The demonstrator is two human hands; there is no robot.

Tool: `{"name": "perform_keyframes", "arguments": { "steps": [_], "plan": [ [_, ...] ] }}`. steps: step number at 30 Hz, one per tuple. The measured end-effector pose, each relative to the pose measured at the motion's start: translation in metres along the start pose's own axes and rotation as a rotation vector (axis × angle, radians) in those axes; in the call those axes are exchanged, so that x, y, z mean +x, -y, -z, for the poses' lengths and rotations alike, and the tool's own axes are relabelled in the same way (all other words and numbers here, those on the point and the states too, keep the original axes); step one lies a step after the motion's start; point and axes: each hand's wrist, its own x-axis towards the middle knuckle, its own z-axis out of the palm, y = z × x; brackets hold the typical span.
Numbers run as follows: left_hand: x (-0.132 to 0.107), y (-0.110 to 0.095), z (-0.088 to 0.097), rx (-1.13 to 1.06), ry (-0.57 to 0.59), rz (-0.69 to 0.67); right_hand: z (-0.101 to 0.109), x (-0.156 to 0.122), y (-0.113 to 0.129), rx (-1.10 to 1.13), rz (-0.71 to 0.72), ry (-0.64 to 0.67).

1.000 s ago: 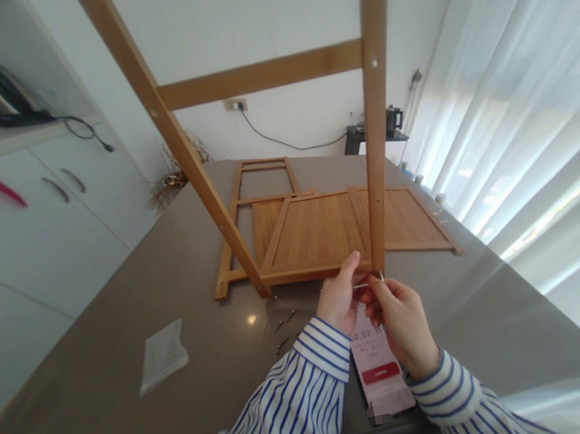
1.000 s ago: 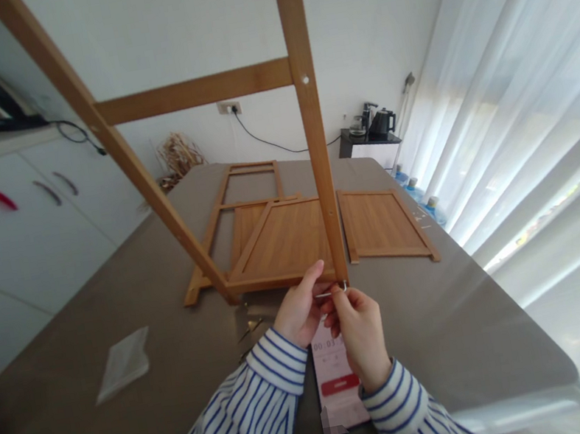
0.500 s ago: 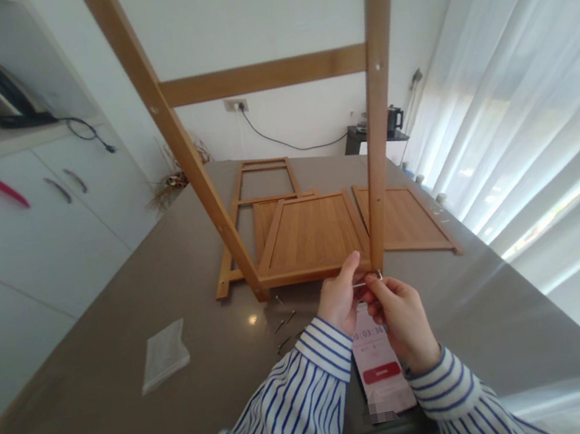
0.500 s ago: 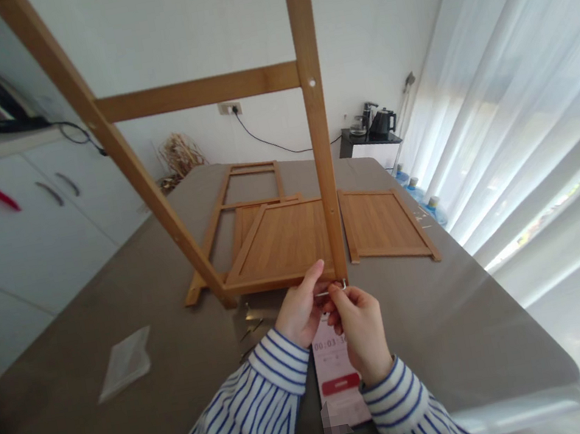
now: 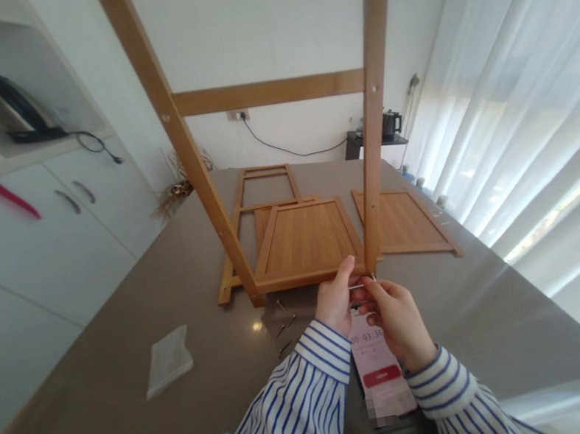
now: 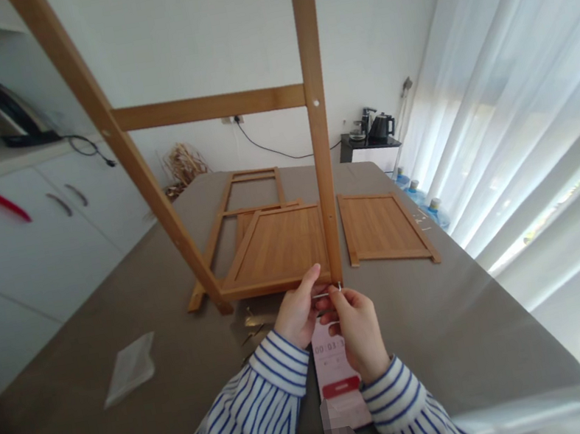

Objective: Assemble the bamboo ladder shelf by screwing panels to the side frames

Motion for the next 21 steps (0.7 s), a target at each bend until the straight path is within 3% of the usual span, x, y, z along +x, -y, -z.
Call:
{"name": "perform_keyframes", "arguments": {
  "steps": [6,14,21],
  "plan": [
    [0.001,0.0,-0.002,-0.014,-0.03,0.001,0.0,0.001,0.0,0.072,-0.038,0.009],
    [0.005,-0.002,-0.001,-0.073,-0.101,0.009,0.002,-0.006,0.002,-0.007,-0.015,0.004],
    [0.006,-0.004,0.001,-0.056,-0.117,-0.013,0.023,-0.014,0.017,-0.129,0.127,0.034]
  ]
}}
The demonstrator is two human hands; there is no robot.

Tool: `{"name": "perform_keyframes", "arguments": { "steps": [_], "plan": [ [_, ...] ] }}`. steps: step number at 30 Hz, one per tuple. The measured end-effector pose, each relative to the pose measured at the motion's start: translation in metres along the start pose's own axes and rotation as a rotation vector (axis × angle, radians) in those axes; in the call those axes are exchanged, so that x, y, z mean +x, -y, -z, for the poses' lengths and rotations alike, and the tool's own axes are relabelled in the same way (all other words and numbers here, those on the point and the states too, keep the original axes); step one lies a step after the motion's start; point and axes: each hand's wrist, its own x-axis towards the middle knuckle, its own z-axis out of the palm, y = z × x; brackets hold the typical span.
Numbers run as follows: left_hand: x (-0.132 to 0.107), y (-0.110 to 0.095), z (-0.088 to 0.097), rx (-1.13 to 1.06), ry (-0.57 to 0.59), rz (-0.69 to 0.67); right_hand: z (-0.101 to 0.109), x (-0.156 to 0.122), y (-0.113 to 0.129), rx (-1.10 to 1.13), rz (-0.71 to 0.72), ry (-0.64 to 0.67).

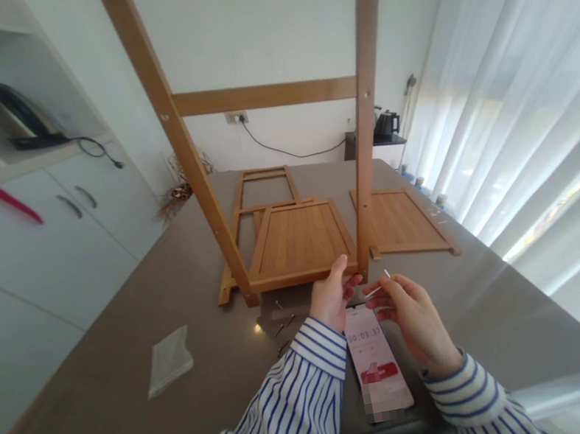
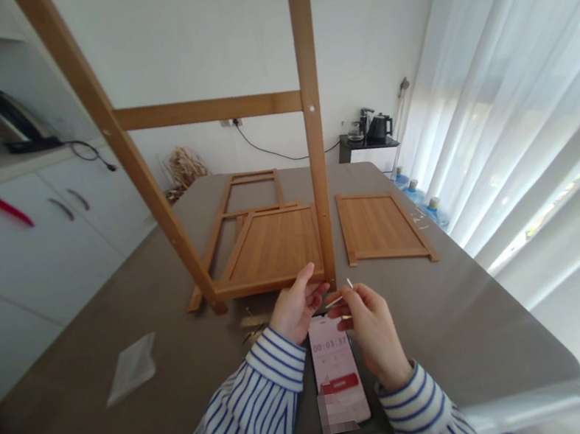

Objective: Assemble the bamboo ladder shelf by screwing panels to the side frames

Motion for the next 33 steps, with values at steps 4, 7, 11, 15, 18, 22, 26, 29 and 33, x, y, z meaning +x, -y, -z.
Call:
{"name": "perform_keyframes", "arguments": {
  "steps": [4,7,11,15,18,22,26,29,33],
  "plan": [
    [0.001,-0.005,0.002,0.075,-0.04,-0.013,0.021,0.0,0.014,-0.003,0.083,-0.038],
    [-0.001,-0.013,0.004,0.133,-0.084,-0.035,0.036,0.003,0.021,-0.023,0.129,-0.09],
    [-0.005,-0.023,0.006,0.183,-0.091,-0.048,0.052,0.01,0.022,-0.002,0.158,-0.16],
    [-0.007,-0.029,0.008,0.144,-0.091,-0.053,0.062,0.016,0.02,0.048,0.168,-0.166],
    [-0.006,-0.033,0.01,0.098,-0.11,-0.094,0.065,0.017,0.023,0.041,0.187,-0.144],
    [-0.006,-0.042,0.016,0.098,-0.142,-0.142,0.064,0.018,0.029,0.011,0.198,-0.128],
    [-0.005,-0.05,0.027,0.12,-0.177,-0.178,0.062,0.021,0.032,-0.012,0.195,-0.122],
    [-0.004,-0.054,0.036,0.142,-0.208,-0.216,0.057,0.024,0.033,-0.048,0.167,-0.1],
    [-0.004,-0.059,0.048,0.164,-0.259,-0.272,0.05,0.025,0.034,-0.124,0.151,-0.048]
  ]
}}
